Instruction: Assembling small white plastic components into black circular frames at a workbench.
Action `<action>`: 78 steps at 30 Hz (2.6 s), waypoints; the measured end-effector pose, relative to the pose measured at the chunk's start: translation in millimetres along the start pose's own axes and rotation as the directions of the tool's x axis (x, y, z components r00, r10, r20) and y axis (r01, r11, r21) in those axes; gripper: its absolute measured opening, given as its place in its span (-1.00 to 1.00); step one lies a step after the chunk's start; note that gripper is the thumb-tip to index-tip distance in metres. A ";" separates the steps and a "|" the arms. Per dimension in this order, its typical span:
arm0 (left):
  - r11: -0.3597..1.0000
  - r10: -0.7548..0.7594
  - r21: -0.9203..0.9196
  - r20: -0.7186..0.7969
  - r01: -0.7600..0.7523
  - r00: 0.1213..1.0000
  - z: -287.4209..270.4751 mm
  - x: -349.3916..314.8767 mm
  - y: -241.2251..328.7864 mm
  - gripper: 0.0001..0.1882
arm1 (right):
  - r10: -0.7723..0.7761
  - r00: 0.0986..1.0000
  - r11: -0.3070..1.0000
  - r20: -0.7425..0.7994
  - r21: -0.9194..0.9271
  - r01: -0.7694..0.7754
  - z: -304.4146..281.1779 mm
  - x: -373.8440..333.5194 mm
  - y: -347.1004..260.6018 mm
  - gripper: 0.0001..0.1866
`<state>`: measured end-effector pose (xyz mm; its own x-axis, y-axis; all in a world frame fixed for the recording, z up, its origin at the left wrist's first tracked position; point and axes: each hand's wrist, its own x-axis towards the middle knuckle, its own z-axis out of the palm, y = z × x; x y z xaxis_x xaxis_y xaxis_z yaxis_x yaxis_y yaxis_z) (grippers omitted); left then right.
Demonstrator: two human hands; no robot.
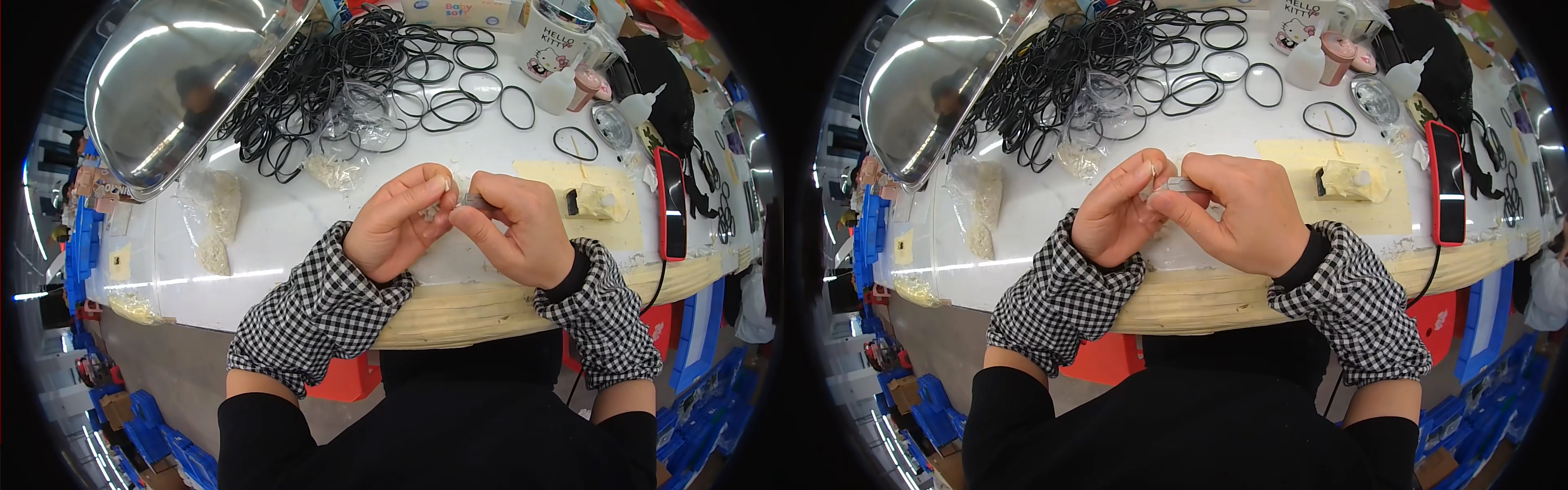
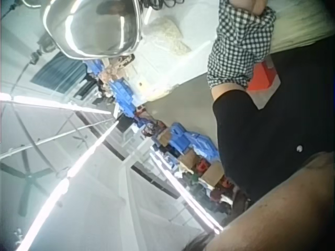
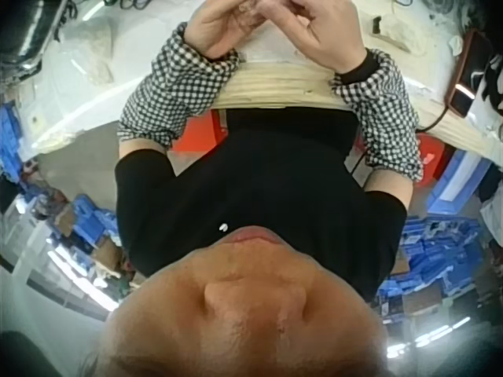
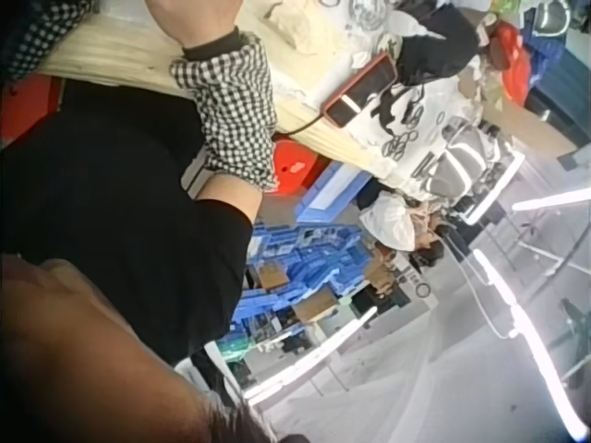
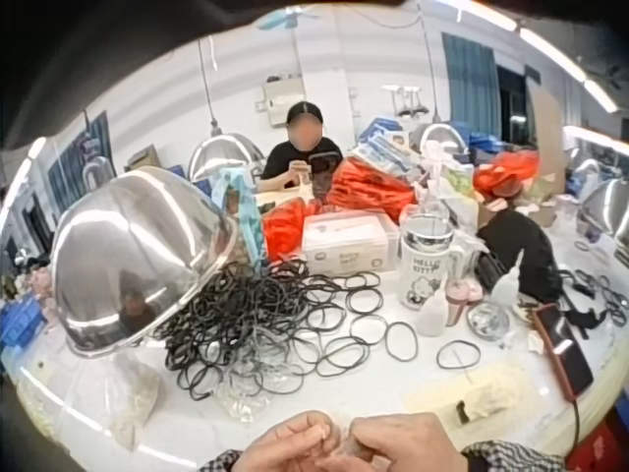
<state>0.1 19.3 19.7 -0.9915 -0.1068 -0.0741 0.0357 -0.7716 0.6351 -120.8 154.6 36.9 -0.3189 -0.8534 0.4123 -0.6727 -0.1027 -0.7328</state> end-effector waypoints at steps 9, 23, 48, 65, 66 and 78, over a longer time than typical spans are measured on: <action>0.975 0.131 0.196 -0.130 -0.104 0.983 -5.9 2.8 5.7 -0.92 | 0.156 0.982 0.988 -0.108 0.017 -0.155 -3.2 3.6 5.4 -0.62; 0.977 0.214 0.091 -0.410 -0.193 0.887 -19.0 7.9 9.3 -0.85 | 0.032 0.961 0.998 0.273 -0.056 -0.017 14.8 -4.6 8.5 -0.85; 0.983 0.000 0.183 -0.113 0.021 0.994 -6.8 2.3 -1.7 -0.83 | 0.095 0.981 0.992 -0.172 0.104 -0.077 15.3 3.5 8.1 -0.87; 0.998 -0.058 0.020 0.168 0.055 0.984 -12.4 2.8 -2.8 -0.75 | 0.048 0.994 0.994 -0.102 -0.093 -0.057 10.6 -0.1 0.0 -0.65; 0.998 -0.057 0.018 0.159 0.055 0.986 -11.7 2.1 -2.9 -0.75 | 0.046 0.994 0.994 -0.099 -0.093 -0.055 10.6 0.1 0.0 -0.65; 0.998 -0.063 0.020 0.164 0.061 0.984 -13.1 2.4 -2.7 -0.79 | 0.035 0.998 0.993 -0.053 -0.108 -0.040 7.3 0.5 -3.0 -0.64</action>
<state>-0.7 12.9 7.7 -0.9988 0.0464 0.0133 -0.0269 -0.7640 0.6447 -114.1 150.8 35.3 -0.3771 -0.8280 0.4150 -0.7275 -0.0125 -0.6860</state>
